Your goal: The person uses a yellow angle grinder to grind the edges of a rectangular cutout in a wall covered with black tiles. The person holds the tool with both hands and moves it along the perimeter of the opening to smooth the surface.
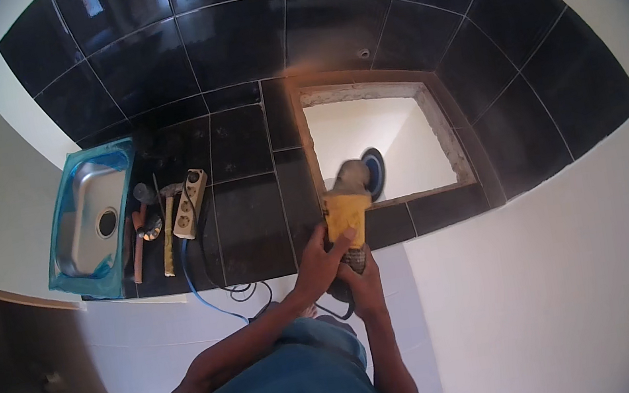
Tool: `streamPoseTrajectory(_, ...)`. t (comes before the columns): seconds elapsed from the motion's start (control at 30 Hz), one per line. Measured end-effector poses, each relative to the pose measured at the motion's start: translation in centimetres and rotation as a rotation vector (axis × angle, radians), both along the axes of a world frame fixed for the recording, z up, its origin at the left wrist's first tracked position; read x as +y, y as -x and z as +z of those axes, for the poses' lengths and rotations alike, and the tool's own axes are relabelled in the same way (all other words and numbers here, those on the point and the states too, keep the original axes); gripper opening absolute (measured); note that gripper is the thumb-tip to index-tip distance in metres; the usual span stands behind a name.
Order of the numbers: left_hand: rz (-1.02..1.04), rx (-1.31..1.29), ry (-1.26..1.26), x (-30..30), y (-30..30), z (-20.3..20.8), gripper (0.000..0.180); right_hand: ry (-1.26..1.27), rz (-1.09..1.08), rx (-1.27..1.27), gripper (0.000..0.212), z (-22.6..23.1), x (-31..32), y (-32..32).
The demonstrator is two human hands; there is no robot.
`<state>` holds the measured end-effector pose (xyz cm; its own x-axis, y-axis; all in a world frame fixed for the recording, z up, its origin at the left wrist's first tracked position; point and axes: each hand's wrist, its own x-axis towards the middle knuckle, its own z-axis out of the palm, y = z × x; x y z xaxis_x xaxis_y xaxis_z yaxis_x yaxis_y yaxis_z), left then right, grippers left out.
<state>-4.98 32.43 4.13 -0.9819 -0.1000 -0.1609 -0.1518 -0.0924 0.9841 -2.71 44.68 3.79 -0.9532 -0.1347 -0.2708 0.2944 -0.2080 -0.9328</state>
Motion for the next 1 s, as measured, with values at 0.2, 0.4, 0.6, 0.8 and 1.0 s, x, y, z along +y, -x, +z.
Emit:
streamPoseTrajectory(0.2, -0.178, 0.032, -0.522, -2.3, 1.1, -3.6, 0.048, 0.231, -0.208, 0.004, 0.051, 0.0, -0.2, -1.5)
streamPoseTrajectory(0.4, -0.023, 0.222, 0.644, -12.7, 2.5, -5.8, 0.043, 0.239, -0.442, 0.078, 0.05, 0.9, 2.1, -0.5)
streamPoseTrajectory(0.6, -0.298, 0.561, 1.167, -16.6, 8.9, -9.0, 0.051, 0.178, -0.61, 0.106, 0.051, 1.4, 2.9, -0.6)
streamPoseTrajectory(0.8, -0.434, 0.759, 1.455, -17.4, 20.5, -9.4, 0.057, 0.15, -0.709, 0.025, 0.053, 1.3, 2.6, -1.3)
streamPoseTrajectory(1.0, 0.176, 0.589, 1.466, -20.8, 30.0, -12.1, 0.056, 0.138, -0.721, -0.006, 0.062, 1.3, 3.1, -1.1)
